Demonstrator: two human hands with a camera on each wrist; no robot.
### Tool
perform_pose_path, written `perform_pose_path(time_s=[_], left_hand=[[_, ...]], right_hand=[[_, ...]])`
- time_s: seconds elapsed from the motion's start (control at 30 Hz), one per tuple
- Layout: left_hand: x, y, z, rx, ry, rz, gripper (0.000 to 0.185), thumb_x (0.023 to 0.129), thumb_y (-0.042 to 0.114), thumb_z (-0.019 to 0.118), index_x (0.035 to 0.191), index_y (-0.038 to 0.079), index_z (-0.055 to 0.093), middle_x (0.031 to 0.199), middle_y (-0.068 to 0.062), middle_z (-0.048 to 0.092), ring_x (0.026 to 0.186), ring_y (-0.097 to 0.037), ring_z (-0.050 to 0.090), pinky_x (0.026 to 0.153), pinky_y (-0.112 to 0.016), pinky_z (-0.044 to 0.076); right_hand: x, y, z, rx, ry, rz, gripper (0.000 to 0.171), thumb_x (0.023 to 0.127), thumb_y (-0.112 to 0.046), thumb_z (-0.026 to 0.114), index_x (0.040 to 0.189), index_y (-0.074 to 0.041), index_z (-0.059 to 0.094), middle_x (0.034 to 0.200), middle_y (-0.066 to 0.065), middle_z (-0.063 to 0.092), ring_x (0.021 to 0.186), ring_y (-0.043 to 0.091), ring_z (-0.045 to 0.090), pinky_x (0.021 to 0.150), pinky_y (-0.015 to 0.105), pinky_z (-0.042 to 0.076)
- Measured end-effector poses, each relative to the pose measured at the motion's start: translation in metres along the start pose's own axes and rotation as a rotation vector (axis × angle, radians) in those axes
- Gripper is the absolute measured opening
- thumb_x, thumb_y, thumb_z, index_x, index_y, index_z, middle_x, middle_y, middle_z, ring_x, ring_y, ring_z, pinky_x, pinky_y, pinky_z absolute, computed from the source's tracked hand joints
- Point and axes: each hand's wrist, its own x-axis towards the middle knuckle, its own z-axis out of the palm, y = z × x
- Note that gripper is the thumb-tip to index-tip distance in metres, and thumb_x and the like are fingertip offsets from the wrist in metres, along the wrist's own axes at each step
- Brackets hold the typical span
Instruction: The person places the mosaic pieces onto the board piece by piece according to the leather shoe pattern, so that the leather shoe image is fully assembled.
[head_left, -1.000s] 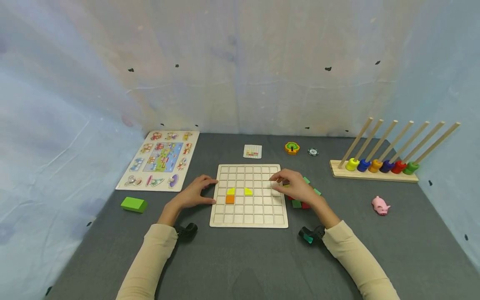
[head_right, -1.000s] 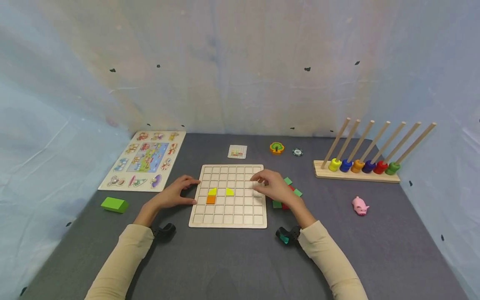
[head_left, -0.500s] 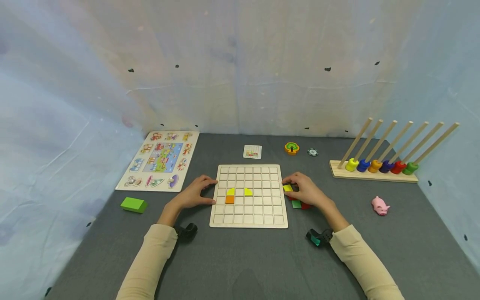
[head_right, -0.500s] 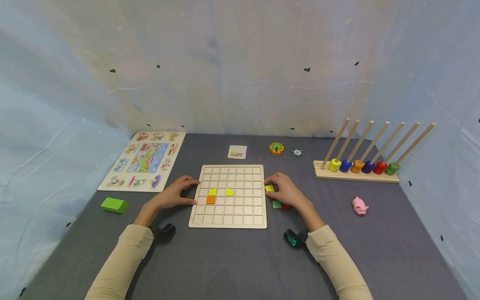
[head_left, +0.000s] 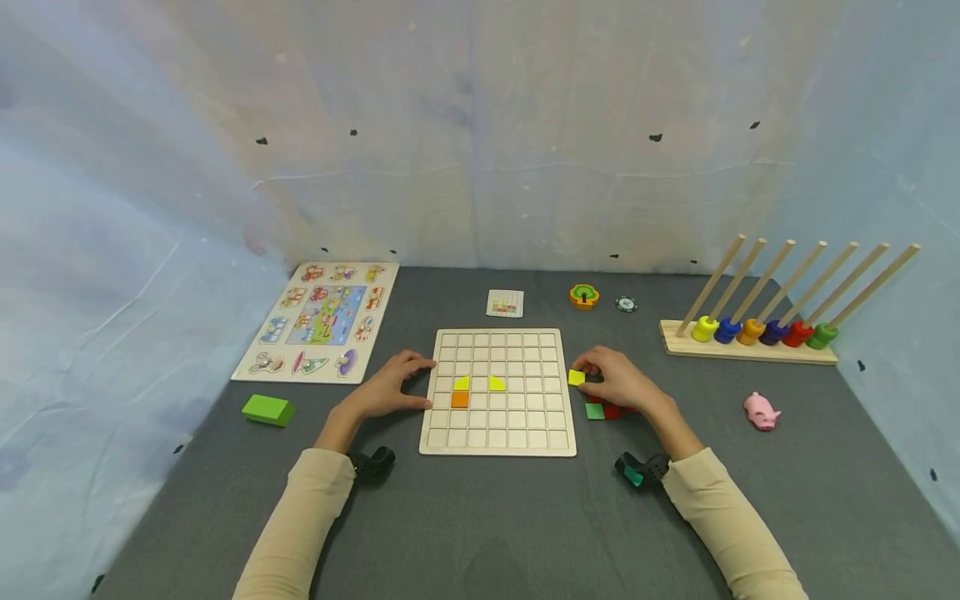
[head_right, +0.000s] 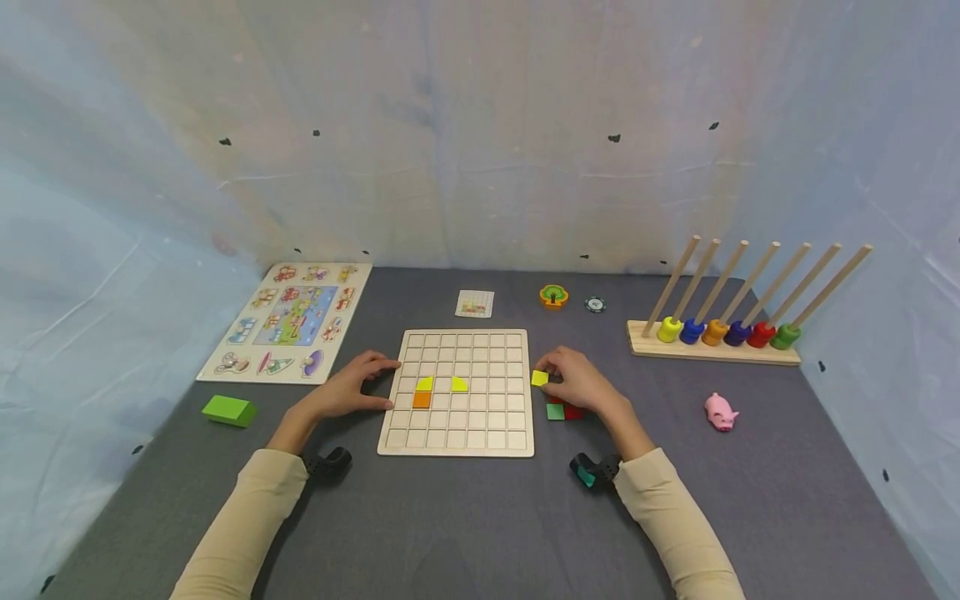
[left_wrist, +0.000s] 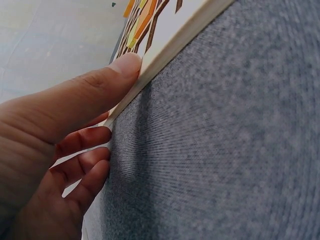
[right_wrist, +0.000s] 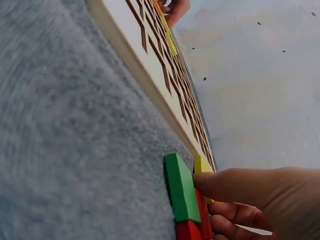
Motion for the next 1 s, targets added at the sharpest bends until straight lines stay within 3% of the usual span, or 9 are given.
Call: perform_pose_path(time_s=[0.27,0.63,0.87,1.0], left_hand=[[0.002,-0.003,0.001,-0.002,-0.001,-0.02,0.07,0.076,0.032,0.078,0.135,0.01,0.049,0.124,-0.009,0.045,0.11,-0.025,0.044,0.095,-0.046,0.038],[0.003,-0.004,0.002,0.001,-0.008,-0.027,0.07,0.077,0.033,0.077,0.136,0.011,0.048,0.125,-0.009,0.043,0.11,-0.025,0.044,0.095,-0.046,0.038],[0.002,-0.002,0.001,0.01,-0.004,-0.012,0.069,0.077,0.033,0.077,0.136,0.01,0.048,0.125,-0.01,0.044,0.11,-0.027,0.044,0.095,-0.047,0.038],[0.002,-0.002,0.001,0.024,-0.005,-0.009,0.069,0.077,0.034,0.076,0.135,0.01,0.048,0.125,-0.01,0.044,0.111,-0.027,0.044,0.095,-0.047,0.038]], right_hand=[[0.009,-0.009,0.002,0.043,0.076,-0.002,0.025,0.082,-0.012,0.072,0.104,-0.002,0.068,0.094,0.008,0.062,0.083,0.02,0.057,0.073,0.036,0.047],[0.033,-0.045,0.024,0.201,0.107,-0.177,0.029,0.083,-0.01,0.071,0.11,-0.002,0.064,0.104,0.008,0.064,0.089,0.023,0.061,0.078,0.038,0.051],[0.045,-0.069,0.046,0.173,0.088,-0.3,0.029,0.08,-0.008,0.073,0.107,-0.002,0.065,0.102,0.008,0.065,0.087,0.02,0.061,0.076,0.034,0.051],[0.048,-0.078,0.058,0.153,0.047,-0.326,0.028,0.08,-0.009,0.074,0.106,-0.003,0.066,0.101,0.006,0.066,0.085,0.018,0.061,0.075,0.03,0.05]])
